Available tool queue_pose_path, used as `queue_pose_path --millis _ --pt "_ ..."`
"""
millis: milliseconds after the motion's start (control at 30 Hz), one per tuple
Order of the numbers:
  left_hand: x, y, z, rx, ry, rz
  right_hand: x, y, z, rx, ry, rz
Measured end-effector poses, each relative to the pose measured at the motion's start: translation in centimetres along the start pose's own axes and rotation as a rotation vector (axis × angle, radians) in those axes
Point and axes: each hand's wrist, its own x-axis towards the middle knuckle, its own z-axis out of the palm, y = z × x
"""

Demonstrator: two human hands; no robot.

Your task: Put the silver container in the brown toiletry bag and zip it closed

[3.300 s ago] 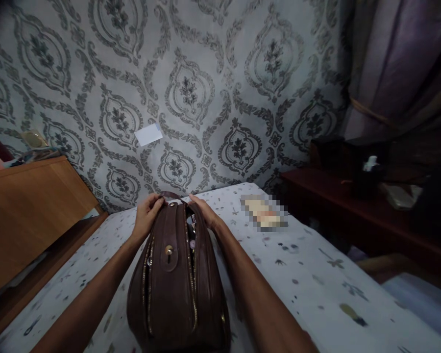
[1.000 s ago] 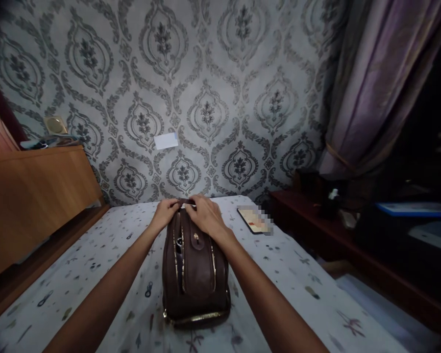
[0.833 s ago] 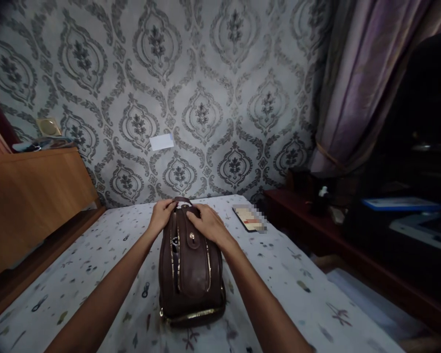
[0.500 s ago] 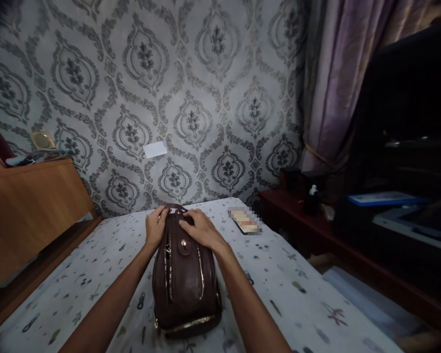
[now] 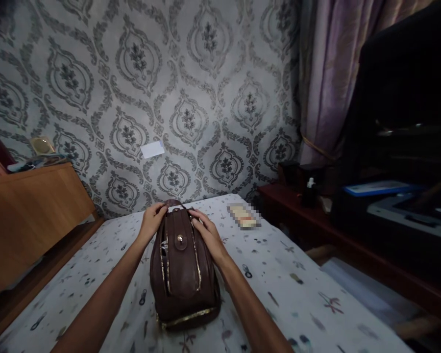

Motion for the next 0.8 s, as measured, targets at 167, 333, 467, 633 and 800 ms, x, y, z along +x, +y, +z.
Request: queue_pose_path --millis 167,333,467,633,800 --pt "1.4 -0.2 0.0 0.008 -0.091 0.002 -2.1 1.0 0.2 0.141 0.053 -0.004" --pt "3.5 1.5 0.8 0.101 -0.131 0.027 -2.7 1.8 0.2 0.196 0.056 -0.001" --pt "4.7 3.6 1.6 0.225 -0.305 0.055 -2.8 1.9 0.1 0.231 0.059 -0.008" --pt "4.7 4.4 2.5 0.347 -0.295 0.058 -2.9 1.6 0.2 0.224 0.058 -0.021" --pt "4.2 3.7 3.2 0.304 -0.235 0.03 -2.9 1.4 0.1 0.18 0.056 -0.043"
